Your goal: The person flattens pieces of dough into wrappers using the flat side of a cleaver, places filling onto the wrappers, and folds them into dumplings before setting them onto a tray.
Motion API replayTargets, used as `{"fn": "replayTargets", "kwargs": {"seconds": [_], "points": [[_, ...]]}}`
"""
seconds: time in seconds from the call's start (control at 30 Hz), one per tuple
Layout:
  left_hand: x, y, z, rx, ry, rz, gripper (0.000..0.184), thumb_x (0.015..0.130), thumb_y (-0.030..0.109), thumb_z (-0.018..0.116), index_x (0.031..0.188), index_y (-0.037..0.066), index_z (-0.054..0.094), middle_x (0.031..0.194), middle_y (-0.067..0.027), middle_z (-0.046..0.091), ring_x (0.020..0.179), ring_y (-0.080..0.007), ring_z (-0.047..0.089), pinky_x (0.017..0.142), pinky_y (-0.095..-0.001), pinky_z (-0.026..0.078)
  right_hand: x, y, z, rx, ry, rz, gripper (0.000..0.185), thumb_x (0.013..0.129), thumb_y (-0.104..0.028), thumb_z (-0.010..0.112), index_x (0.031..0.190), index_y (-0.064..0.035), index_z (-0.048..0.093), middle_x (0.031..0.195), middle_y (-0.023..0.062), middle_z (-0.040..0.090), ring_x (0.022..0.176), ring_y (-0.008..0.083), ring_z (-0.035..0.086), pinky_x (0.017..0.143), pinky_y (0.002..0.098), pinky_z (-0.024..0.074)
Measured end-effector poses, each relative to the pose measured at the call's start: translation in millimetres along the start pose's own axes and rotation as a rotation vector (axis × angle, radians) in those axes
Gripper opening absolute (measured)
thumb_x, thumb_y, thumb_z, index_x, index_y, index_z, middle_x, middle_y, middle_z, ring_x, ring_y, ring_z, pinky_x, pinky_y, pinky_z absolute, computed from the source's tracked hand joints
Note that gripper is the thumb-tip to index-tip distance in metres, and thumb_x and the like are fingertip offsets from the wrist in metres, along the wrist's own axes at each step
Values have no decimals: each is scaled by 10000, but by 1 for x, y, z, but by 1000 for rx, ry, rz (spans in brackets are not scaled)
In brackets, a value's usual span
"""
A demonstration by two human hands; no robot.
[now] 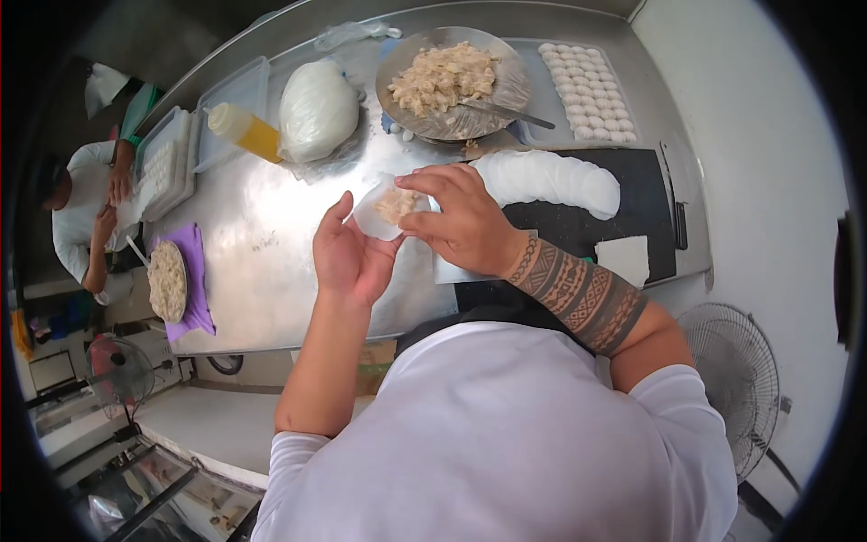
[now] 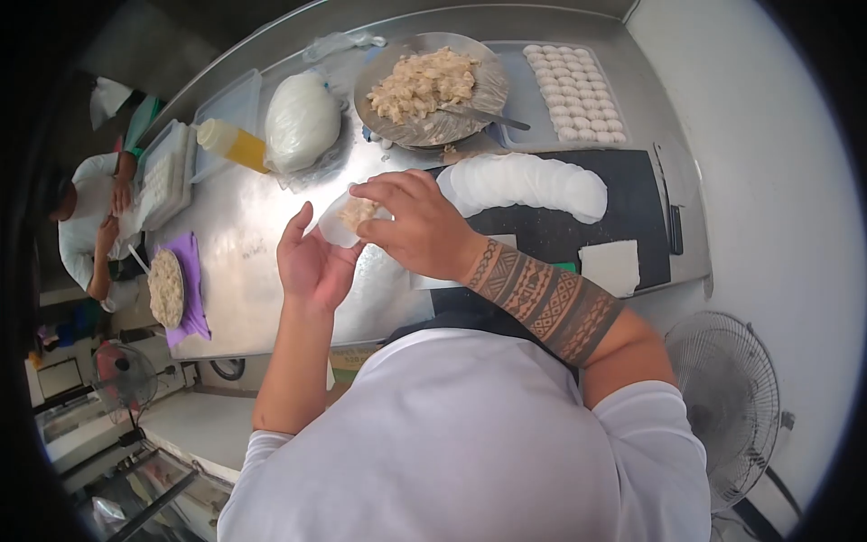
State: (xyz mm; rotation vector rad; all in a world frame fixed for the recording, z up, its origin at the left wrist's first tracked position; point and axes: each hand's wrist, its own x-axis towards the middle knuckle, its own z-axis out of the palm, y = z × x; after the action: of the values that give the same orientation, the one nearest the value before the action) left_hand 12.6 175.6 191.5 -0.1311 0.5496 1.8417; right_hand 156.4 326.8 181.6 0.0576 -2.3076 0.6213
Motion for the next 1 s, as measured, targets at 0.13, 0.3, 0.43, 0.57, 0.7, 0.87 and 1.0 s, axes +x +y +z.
{"fn": "replayTargets", "kwargs": {"seconds": [0.13,0.3,0.43,0.57,0.7,0.87,1.0], "points": [[-24,-2,4,366,-153,43,538,1008,216,642,1457,-35,483,1452,-191,574,1323,-318,596,1149,-457,471,7,-20,-3,231,105,282,191,900,-137,776,1086,-96,758,1306,100,657,1201,298,607,1033,436,468],[-45,2,8,698,-148,270,658,832,-3,843,1415,1,538,1369,-147,641,1259,-261,641,1075,-416,530,22,-63,-19,526,92,366,375,866,-170,843,1210,-65,735,1255,84,683,1117,226,648,988,358,520],[-60,8,19,498,-344,365,725,798,57,905,1413,2,527,1328,-132,663,1234,-255,657,1068,-409,530,18,-103,-23,595,327,371,658,823,-247,903,1371,-20,616,1268,90,689,1070,158,631,972,333,512],[-72,5,23,395,-384,284,850,725,84,960,1436,4,502,1329,-129,658,1217,-256,669,994,-389,575,9,-112,-23,591,281,488,475,883,-225,860,1265,-11,676,1124,71,735,973,156,664,918,313,530],[-79,6,28,504,-415,276,880,736,196,968,1459,47,490,1380,-132,624,1219,-251,650,926,-363,567,13,-117,-30,575,329,400,272,941,-176,806,1126,3,719,1040,68,749,918,135,677,860,293,550],[-87,-2,41,620,-326,300,884,719,201,987,1434,13,503,1350,-145,637,1117,-217,675,810,-309,575,13,-126,-40,623,387,462,196,968,-149,777,1077,5,724,1005,66,745,928,127,682,861,292,559],[-87,4,38,936,-341,329,700,743,97,954,1342,6,604,1300,-99,677,1164,-180,673,970,-317,557,9,-120,-53,611,353,462,168,974,-135,766,1064,1,723,984,51,737,932,121,670,872,288,551]]}}
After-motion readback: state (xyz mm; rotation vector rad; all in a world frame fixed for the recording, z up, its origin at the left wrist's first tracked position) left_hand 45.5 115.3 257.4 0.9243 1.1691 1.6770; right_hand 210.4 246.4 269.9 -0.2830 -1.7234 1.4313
